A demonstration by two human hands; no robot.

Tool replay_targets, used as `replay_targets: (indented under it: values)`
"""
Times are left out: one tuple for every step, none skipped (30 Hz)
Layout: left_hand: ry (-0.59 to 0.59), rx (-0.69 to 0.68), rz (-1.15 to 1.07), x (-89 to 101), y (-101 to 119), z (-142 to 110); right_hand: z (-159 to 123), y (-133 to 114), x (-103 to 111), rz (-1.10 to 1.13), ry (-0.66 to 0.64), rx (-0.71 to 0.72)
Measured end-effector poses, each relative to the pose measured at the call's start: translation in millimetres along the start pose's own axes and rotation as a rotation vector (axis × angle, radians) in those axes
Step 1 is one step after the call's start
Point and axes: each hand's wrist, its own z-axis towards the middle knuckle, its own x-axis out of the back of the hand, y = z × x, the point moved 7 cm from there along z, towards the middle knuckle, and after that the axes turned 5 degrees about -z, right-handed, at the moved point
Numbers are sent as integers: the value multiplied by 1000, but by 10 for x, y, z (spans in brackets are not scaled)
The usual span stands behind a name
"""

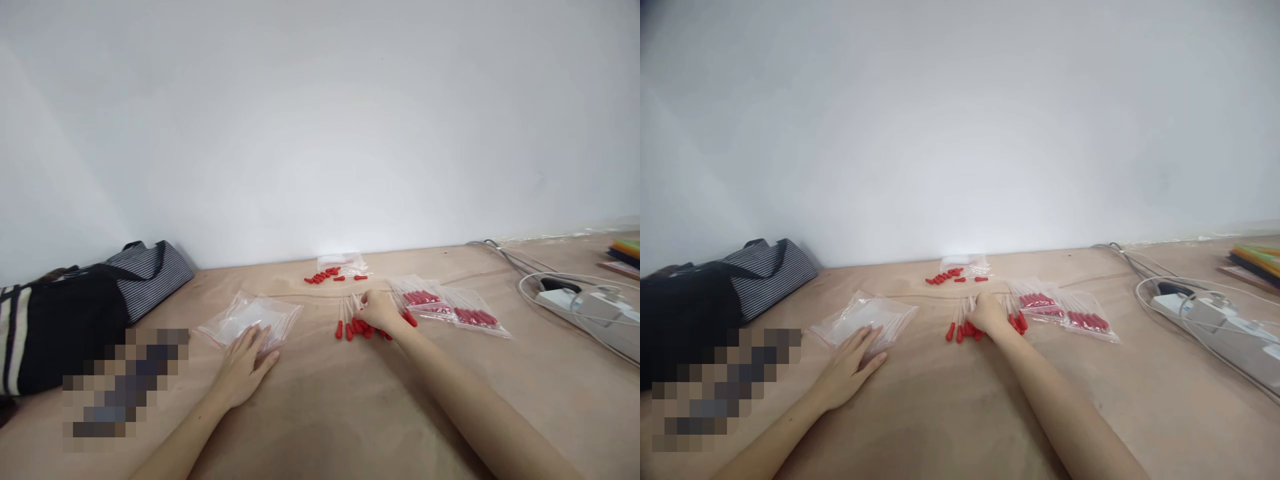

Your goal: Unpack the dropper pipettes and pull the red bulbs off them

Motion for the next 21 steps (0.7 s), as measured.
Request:
replay_targets:
  values:
    - [68,-10,-7,47,9,-8,3,-4,-3,-13,0,7]
    - [126,-22,-12,88,23,-17,3,-6,-4,-24,0,14]
    - [166,-34,-16,118,40,-26,1,-8,-3,-32,0,21]
    - [186,-42,-21,135,55,-33,-3,-9,0,-39,2,28]
    - [191,-46,-25,141,66,-36,-9,-11,7,-45,5,35]
    - [188,-44,-29,140,72,-36,-16,-12,16,-49,10,42]
    - [183,-37,-33,136,71,-35,-24,-14,26,-54,14,49]
    - [179,-31,-35,131,68,-34,-33,-17,37,-57,16,59]
    - [173,-27,-35,124,64,-33,-43,-21,46,-59,12,72]
    - [167,-23,-34,116,57,-31,-54,-26,51,-58,2,89]
    - [161,-19,-32,108,50,-30,-66,-35,53,-54,-14,113]
    - [153,-16,-29,99,43,-29,-81,-47,52,-47,-36,142]
    - [143,-13,-27,90,37,-28,-97,-63,46,-39,-63,176]
    - [132,-11,-27,82,33,-28,-115,-84,36,-29,-91,213]
    - [120,-8,-27,76,30,-27,-135,-108,24,-20,-118,250]
    - [109,-6,-28,71,29,-26,-155,-136,10,-12,-142,284]
    - [98,-5,-29,68,31,-23,-175,-167,-5,-5,-159,314]
    - [90,-3,-29,68,33,-21,-193,-200,-19,-1,-170,341]
    - [84,-1,-27,68,35,-17,-209,-236,-34,2,-174,366]
    - [81,2,-25,69,36,-13,-223,-272,-46,3,-173,389]
    - [77,5,-23,68,34,-10,-235,-305,-56,2,-169,411]
